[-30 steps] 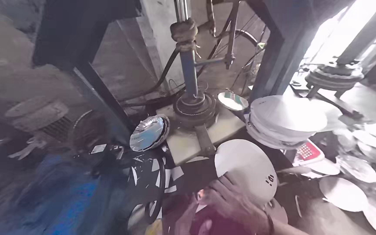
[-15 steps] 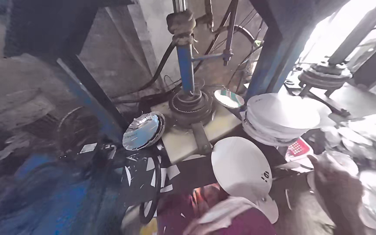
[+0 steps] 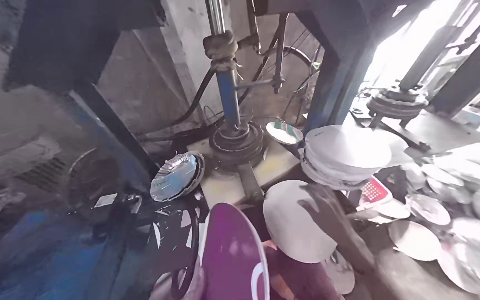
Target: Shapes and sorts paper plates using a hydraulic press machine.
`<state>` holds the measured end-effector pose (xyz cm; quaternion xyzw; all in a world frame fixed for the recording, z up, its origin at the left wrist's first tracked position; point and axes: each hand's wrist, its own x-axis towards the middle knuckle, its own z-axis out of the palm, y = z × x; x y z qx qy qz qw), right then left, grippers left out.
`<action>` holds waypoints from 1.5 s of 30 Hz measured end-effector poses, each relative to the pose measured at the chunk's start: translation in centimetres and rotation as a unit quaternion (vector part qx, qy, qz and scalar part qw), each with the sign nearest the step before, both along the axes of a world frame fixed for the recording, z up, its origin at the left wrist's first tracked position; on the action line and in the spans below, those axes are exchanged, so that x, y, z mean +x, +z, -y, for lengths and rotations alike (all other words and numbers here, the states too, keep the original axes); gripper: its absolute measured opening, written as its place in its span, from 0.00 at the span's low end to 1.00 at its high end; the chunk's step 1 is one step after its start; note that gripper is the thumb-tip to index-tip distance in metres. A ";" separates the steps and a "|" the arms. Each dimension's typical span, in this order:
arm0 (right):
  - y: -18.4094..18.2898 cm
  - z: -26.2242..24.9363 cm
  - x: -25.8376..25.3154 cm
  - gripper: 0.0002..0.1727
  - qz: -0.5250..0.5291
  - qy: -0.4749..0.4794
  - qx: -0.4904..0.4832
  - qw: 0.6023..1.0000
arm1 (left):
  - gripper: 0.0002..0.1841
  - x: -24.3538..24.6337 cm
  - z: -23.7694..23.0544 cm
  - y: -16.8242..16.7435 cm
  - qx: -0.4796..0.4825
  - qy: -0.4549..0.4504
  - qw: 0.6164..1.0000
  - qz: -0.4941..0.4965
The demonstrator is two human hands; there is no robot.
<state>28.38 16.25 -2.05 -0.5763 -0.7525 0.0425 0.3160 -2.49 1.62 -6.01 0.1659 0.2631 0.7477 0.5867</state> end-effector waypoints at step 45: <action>4.9 2.5 1.6 0.16 -0.290 0.096 0.045 0.951 | 0.30 0.3 0.2 1.9 0.061 0.041 0.952 -0.298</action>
